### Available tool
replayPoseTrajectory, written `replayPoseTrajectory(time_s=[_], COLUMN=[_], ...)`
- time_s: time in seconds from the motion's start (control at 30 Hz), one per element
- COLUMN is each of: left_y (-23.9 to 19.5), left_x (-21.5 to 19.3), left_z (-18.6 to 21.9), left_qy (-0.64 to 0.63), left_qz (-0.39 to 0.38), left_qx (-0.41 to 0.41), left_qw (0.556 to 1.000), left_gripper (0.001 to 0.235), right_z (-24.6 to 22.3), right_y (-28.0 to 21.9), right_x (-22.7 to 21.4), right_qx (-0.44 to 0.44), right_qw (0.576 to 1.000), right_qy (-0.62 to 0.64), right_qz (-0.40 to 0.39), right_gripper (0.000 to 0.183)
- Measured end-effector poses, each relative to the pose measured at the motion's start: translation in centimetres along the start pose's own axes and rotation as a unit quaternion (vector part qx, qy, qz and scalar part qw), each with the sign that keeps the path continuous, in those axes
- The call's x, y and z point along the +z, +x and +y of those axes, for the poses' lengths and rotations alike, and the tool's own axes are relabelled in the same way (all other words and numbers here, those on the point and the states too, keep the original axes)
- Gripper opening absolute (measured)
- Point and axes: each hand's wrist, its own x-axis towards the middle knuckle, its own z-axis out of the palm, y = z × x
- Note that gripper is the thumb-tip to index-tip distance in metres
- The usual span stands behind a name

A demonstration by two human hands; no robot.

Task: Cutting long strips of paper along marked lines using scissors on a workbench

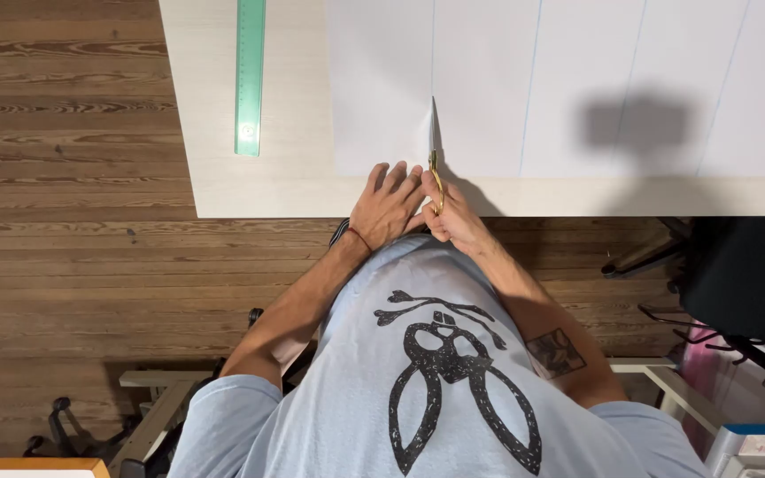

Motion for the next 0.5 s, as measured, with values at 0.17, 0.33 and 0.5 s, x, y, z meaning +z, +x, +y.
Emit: replayPoseTrajectory(time_s=[0.17,0.33,0.5], left_y=[0.0,0.6,1.0], left_x=[0.3,-0.5,-1.4], left_z=[0.1,0.1,0.2], left_qy=[0.01,0.009,0.0], left_qz=[0.006,0.01,0.019], left_qx=[0.004,0.002,-0.007], left_qw=[1.0,1.0,1.0], left_gripper=[0.07,0.073,0.071], right_z=[0.5,0.9,1.5], right_y=[1.1,2.3,3.9], right_x=[-0.6,-1.1,-2.0], right_qx=[-0.003,0.002,-0.008], right_qw=[1.0,1.0,1.0], right_qy=[0.008,0.013,0.023], right_qz=[0.006,0.023,0.012], right_gripper=[0.052,0.049,0.052])
